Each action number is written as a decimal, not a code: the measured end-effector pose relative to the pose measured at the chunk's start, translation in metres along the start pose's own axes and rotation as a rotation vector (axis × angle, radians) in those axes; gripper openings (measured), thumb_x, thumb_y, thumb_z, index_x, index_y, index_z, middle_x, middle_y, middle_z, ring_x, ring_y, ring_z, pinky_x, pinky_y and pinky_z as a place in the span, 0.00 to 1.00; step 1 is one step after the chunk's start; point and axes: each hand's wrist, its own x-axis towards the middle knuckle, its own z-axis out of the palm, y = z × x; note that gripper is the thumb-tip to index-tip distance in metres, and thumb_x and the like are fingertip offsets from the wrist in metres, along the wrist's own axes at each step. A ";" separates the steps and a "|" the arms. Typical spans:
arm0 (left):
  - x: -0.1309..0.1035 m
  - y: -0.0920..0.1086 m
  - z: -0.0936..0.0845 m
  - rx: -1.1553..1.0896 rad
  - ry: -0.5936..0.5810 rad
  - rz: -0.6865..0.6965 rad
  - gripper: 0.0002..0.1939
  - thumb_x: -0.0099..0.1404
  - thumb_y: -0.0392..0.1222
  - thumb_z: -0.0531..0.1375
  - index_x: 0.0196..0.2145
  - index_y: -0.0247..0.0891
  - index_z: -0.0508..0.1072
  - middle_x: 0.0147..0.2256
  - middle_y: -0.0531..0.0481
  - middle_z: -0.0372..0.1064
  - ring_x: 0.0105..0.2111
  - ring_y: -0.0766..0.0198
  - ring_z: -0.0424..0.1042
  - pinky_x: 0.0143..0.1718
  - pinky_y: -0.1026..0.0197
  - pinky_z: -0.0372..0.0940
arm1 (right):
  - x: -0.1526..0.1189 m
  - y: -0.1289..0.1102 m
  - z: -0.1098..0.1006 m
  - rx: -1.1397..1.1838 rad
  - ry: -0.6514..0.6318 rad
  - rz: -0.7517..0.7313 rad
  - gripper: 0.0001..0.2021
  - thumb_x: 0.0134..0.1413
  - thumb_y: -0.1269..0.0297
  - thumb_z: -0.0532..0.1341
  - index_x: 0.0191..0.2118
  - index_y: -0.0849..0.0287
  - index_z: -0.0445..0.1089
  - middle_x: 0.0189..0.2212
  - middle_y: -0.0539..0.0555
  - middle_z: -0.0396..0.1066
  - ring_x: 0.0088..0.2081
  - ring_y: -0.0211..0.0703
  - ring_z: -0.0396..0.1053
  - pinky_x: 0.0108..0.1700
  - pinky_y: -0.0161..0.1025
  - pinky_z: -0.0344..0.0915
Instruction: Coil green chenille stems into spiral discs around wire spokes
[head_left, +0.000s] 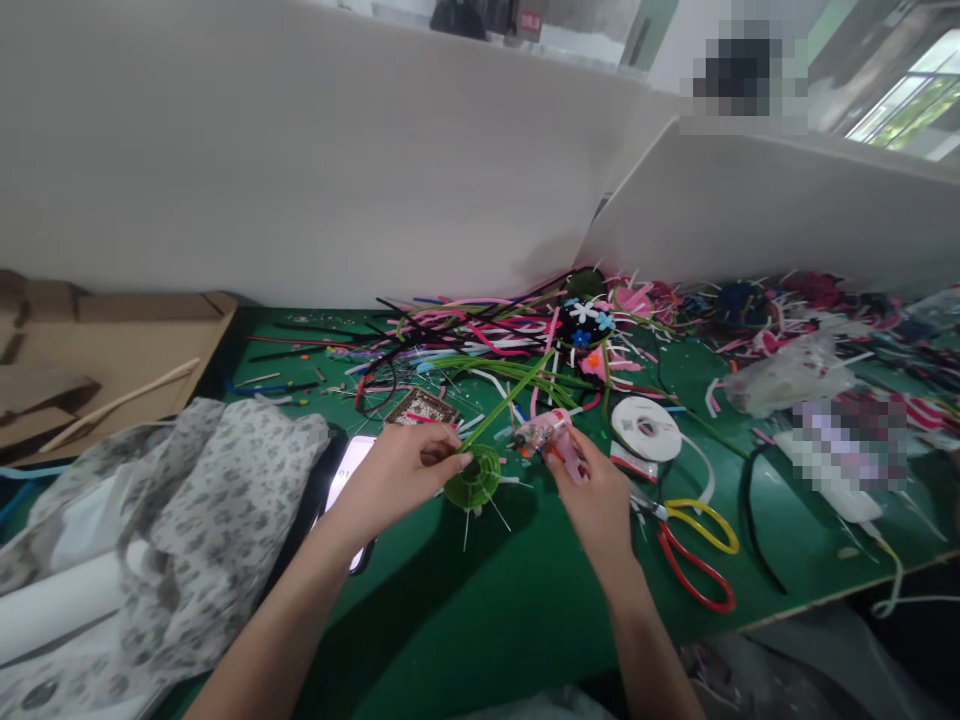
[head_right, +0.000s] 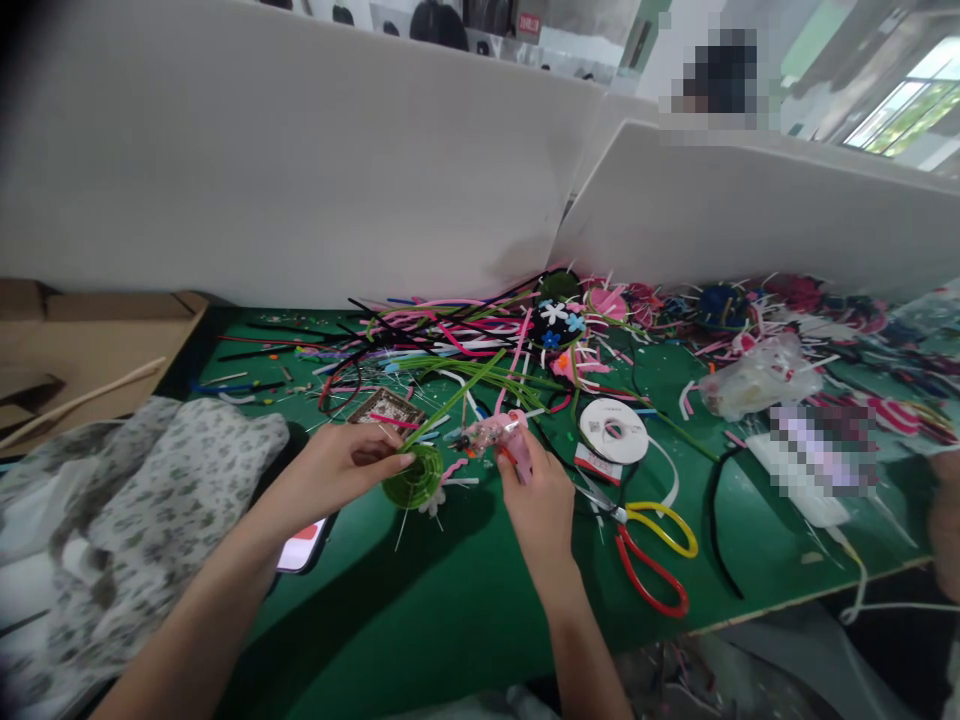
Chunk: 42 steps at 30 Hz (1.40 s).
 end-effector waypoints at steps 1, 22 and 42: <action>0.000 0.000 0.000 0.011 -0.002 0.005 0.11 0.62 0.48 0.58 0.28 0.39 0.72 0.25 0.52 0.73 0.27 0.60 0.73 0.28 0.63 0.64 | 0.000 -0.001 0.000 -0.001 -0.002 0.002 0.22 0.55 0.59 0.58 0.54 0.62 0.69 0.45 0.62 0.74 0.45 0.55 0.72 0.46 0.48 0.67; -0.002 -0.001 0.002 -0.009 -0.013 0.005 0.09 0.62 0.45 0.59 0.28 0.39 0.71 0.25 0.54 0.72 0.27 0.64 0.72 0.28 0.64 0.61 | -0.002 0.001 0.005 -0.015 -0.019 -0.049 0.21 0.55 0.61 0.59 0.53 0.63 0.70 0.43 0.62 0.75 0.41 0.55 0.73 0.43 0.47 0.68; -0.002 0.001 0.001 0.020 -0.008 0.031 0.09 0.63 0.45 0.58 0.28 0.39 0.71 0.24 0.54 0.70 0.26 0.65 0.69 0.27 0.65 0.60 | -0.003 0.000 0.005 -0.021 -0.005 -0.052 0.21 0.54 0.59 0.59 0.52 0.63 0.71 0.42 0.62 0.76 0.40 0.54 0.73 0.42 0.46 0.69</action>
